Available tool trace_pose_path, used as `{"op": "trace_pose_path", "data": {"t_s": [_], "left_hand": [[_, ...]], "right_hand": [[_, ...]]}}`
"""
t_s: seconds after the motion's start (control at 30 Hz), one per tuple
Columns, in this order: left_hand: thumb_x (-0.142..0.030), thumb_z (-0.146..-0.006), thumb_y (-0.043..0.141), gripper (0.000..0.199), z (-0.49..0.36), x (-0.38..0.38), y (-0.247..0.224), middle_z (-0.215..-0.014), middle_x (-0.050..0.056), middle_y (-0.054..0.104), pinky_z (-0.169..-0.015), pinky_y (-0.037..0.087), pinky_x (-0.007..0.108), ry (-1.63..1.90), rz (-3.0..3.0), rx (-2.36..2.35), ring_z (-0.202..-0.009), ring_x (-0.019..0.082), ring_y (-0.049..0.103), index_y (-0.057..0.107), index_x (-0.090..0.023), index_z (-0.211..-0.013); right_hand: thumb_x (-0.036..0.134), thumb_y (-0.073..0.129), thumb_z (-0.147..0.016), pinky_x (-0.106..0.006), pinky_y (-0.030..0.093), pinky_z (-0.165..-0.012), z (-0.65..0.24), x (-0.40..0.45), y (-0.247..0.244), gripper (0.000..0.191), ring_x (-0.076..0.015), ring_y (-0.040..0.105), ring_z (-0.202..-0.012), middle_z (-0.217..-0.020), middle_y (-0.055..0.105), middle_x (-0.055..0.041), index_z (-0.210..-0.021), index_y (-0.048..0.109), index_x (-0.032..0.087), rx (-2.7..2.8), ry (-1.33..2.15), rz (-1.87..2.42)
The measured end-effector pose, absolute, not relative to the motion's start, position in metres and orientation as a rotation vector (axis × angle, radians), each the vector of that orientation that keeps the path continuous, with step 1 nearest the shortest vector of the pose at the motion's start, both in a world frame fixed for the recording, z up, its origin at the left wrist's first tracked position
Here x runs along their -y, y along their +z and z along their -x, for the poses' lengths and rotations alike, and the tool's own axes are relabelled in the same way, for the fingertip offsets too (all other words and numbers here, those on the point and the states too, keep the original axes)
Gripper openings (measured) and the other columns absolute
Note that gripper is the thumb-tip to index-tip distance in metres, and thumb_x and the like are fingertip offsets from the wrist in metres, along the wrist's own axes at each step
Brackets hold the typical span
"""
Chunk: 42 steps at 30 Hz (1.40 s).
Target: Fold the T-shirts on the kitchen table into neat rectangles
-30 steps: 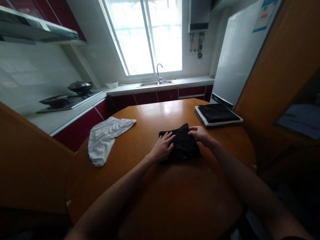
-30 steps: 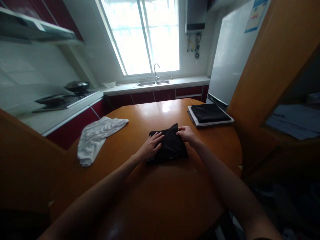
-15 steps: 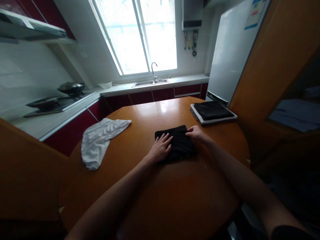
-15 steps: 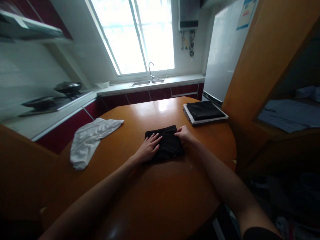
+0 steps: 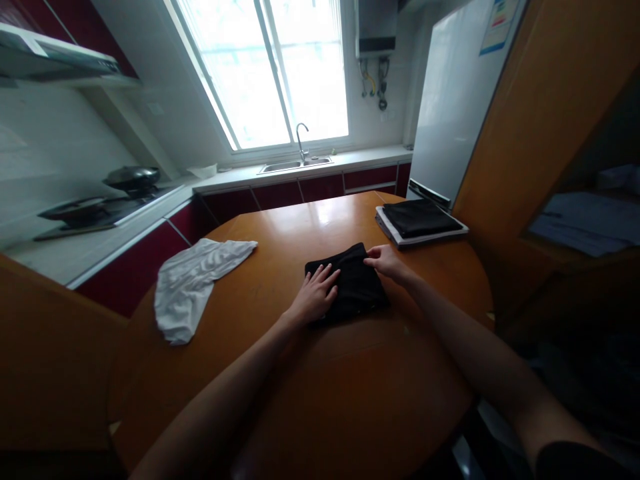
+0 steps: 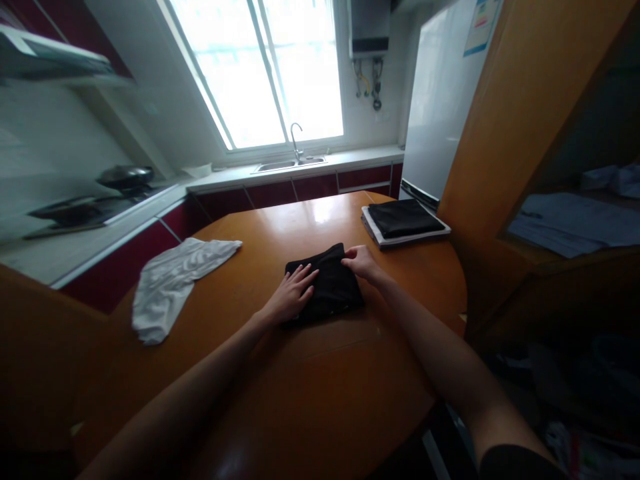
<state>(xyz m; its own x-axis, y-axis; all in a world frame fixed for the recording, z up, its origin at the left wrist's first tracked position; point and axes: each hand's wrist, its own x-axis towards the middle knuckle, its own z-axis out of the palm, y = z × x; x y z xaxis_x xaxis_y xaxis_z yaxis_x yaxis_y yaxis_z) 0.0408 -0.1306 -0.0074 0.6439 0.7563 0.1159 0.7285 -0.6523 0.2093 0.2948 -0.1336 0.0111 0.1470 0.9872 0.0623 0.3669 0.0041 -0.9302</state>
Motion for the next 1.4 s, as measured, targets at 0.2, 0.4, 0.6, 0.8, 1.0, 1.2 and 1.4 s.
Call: {"op": "trace_pose_path", "data": {"t_s": [0.2, 0.4, 0.6, 0.8, 1.0, 1.2, 1.4], "left_hand": [[-0.040, -0.101, 0.037, 0.055, -0.043, 0.131, -0.010, -0.164, 0.006, 0.023, -0.121, 0.017, 0.057, 0.236, -2.748, -1.258, -0.153, 0.030, 0.015, 0.036, -0.027, -0.155], [-0.040, -0.101, 0.037, 0.055, -0.045, 0.134, -0.009, -0.164, 0.005, 0.024, -0.121, 0.018, 0.057, 0.212, -2.755, -1.282, -0.152, 0.030, 0.016, 0.036, -0.027, -0.154], [-0.039, -0.101, 0.037, 0.055, -0.045, 0.134, -0.007, -0.164, 0.006, 0.024, -0.121, 0.017, 0.057, 0.206, -2.757, -1.279, -0.152, 0.029, 0.016, 0.035, -0.026, -0.155], [-0.039, -0.101, 0.038, 0.055, -0.043, 0.134, -0.009, -0.164, 0.006, 0.024, -0.122, 0.016, 0.056, 0.203, -2.720, -1.258, -0.153, 0.029, 0.015, 0.036, -0.026, -0.154], [-0.045, -0.103, 0.034, 0.055, -0.040, 0.104, 0.008, -0.162, 0.010, 0.031, -0.120, 0.023, 0.053, 0.427, -2.626, -1.284, -0.151, 0.027, 0.023, 0.038, -0.023, -0.153], [-0.046, -0.103, 0.033, 0.054, -0.049, 0.083, 0.002, -0.162, 0.009, 0.031, -0.120, 0.017, 0.057, 0.271, -2.646, -1.418, -0.151, 0.030, 0.020, 0.038, -0.025, -0.153], [-0.048, -0.103, 0.029, 0.057, -0.049, 0.084, -0.012, -0.162, 0.008, 0.030, -0.120, 0.015, 0.059, 0.225, -2.623, -1.411, -0.152, 0.029, 0.020, 0.033, -0.026, -0.155]], "right_hand": [[0.012, 0.069, -0.074, -0.028, 0.054, -0.066, -0.303, 0.130, 0.000, 0.009, -0.0182, 0.067, -0.067, -0.073, 0.073, -0.0074, -0.082, 0.073, 0.010, 1.413, 0.802, 1.732], [0.027, 0.054, -0.093, -0.038, 0.042, -0.105, -0.281, 0.149, 0.014, 0.035, -0.0282, 0.057, -0.121, -0.123, 0.066, -0.0181, -0.122, 0.067, 0.012, 1.554, 0.337, 1.802], [0.042, 0.034, -0.102, -0.047, 0.010, -0.123, -0.244, 0.158, 0.002, 0.061, -0.0246, 0.015, -0.152, -0.164, 0.025, -0.0122, -0.155, 0.033, 0.013, 2.101, 0.134, 1.750], [0.055, 0.026, -0.101, -0.052, 0.005, -0.122, -0.257, 0.148, -0.016, 0.071, -0.0233, 0.004, -0.154, -0.167, 0.009, -0.0098, -0.159, 0.020, 0.015, 2.150, 0.383, 1.871], [0.043, 0.024, -0.103, -0.050, 0.015, -0.122, -0.267, 0.136, 0.005, 0.061, -0.0237, 0.015, -0.153, -0.164, 0.022, -0.0138, -0.156, 0.030, 0.012, 1.865, 0.281, 1.853], [0.048, 0.030, -0.103, -0.051, 0.008, -0.122, -0.259, 0.125, -0.006, 0.063, -0.0232, 0.012, -0.153, -0.165, 0.020, -0.0123, -0.158, 0.027, 0.017, 2.020, 0.329, 1.865], [0.050, 0.028, -0.103, -0.053, 0.008, -0.122, -0.263, 0.123, -0.016, 0.064, -0.0227, 0.014, -0.153, -0.166, 0.019, -0.0117, -0.158, 0.024, 0.017, 2.064, 0.420, 1.906]]}}
